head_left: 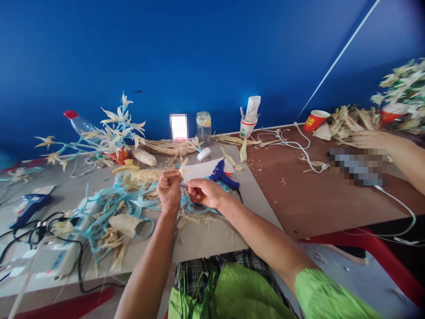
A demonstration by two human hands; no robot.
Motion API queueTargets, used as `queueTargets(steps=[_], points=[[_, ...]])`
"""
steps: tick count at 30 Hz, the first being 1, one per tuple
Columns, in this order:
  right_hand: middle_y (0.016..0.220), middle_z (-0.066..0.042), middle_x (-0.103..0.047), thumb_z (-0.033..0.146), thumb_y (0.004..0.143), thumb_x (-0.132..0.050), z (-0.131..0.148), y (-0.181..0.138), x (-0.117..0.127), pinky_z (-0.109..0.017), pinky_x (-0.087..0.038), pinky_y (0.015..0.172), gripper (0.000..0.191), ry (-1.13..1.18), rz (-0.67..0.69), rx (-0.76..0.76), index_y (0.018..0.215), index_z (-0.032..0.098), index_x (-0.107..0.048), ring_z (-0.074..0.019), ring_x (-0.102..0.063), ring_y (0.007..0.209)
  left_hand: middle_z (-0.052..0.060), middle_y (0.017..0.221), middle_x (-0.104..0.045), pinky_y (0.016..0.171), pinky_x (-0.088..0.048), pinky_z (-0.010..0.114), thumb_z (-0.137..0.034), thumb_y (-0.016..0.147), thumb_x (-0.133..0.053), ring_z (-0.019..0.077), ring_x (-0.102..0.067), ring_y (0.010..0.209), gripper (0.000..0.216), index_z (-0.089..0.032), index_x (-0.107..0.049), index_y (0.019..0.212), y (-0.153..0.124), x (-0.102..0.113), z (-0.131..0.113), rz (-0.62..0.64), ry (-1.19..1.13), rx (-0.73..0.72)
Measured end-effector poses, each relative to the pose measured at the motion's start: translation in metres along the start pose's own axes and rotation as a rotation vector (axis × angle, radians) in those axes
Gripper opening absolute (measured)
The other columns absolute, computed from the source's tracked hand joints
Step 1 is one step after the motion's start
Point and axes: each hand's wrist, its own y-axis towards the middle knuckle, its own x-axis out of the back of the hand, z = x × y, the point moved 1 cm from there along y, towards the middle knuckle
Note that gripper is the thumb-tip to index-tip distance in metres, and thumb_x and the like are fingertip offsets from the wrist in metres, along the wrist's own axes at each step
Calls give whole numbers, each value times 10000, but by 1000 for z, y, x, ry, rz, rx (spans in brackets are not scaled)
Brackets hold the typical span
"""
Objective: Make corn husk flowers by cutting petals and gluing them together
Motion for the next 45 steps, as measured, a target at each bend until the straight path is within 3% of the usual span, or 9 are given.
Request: queueTargets(steps=[6, 10, 13, 17, 22, 27, 32, 38, 45], points=[[478, 41, -470, 508, 749, -606, 7, 8, 13, -237, -266, 468, 405, 167, 11, 60, 575, 144, -570, -57, -313, 397, -45, 692, -592, 730, -453, 204, -107, 594, -742, 56, -573, 672, 195, -165, -574, 671, 7, 2, 7, -52, -293, 194], [508, 42, -483, 407, 712, -676, 10, 12, 20, -228, -257, 462, 302, 171, -103, 151, 610, 139, -579, -51, -327, 409, -40, 662, -617, 745, -484, 257, -115, 563, -781, 80, -599, 654, 235, -182, -595, 691, 7, 2, 6, 53, -510, 392], [526, 45, -481, 385, 682, -700, 10, 10, 19, -227, -268, 468, 279, 161, -56, 165, 628, 139, -580, -51, -337, 421, -26, 668, -637, 752, -492, 270, -112, 581, -781, 83, -600, 656, 210, -188, -617, 688, 7, 2, 5, 132, -588, 464], [559, 46, -486, 336, 650, -723, 11, 6, 15, -225, -274, 481, 240, 86, -13, 244, 642, 140, -584, -49, -357, 447, -22, 666, -632, 762, -491, 264, -97, 613, -761, 82, -599, 678, 179, -190, -628, 689, 7, 3, 4, 197, -636, 510], [563, 59, -471, 247, 590, -748, 8, 8, 10, -216, -247, 477, 196, -87, -85, 360, 654, 152, -589, -44, -348, 467, -13, 683, -636, 739, -483, 252, -97, 638, -742, 76, -586, 653, 165, -188, -625, 710, 4, 3, 3, 254, -624, 554], [582, 52, -477, 323, 593, -753, 12, 11, 15, -215, -259, 471, 237, -43, -153, 412, 682, 153, -613, -44, -351, 481, -18, 671, -621, 726, -472, 260, -99, 650, -735, 71, -567, 633, 170, -182, -604, 720, 3, 3, 3, 283, -613, 583], [592, 31, -469, 505, 646, -705, 22, 4, 15, -219, -287, 474, 363, 6, -65, 428, 695, 151, -640, -58, -376, 506, -4, 702, -641, 674, -467, 241, -112, 640, -747, 73, -560, 609, 179, -171, -621, 752, 2, 0, 4, 350, -586, 604], [511, 55, -431, 374, 664, -708, 23, -1, 11, -221, -258, 495, 254, -210, -160, 505, 609, 162, -579, -55, -343, 495, 5, 736, -646, 682, -476, 249, -126, 622, -757, 86, -576, 638, 183, -175, -624, 739, -2, -4, 5, 373, -523, 613], [471, 65, -472, 271, 548, -756, 19, 5, 13, -217, -197, 463, 245, -52, -169, 370, 551, 158, -539, -45, -338, 453, -8, 699, -625, 660, -476, 258, -136, 605, -760, 76, -541, 585, 203, -182, -606, 728, -3, -3, 11, 392, -525, 616]])
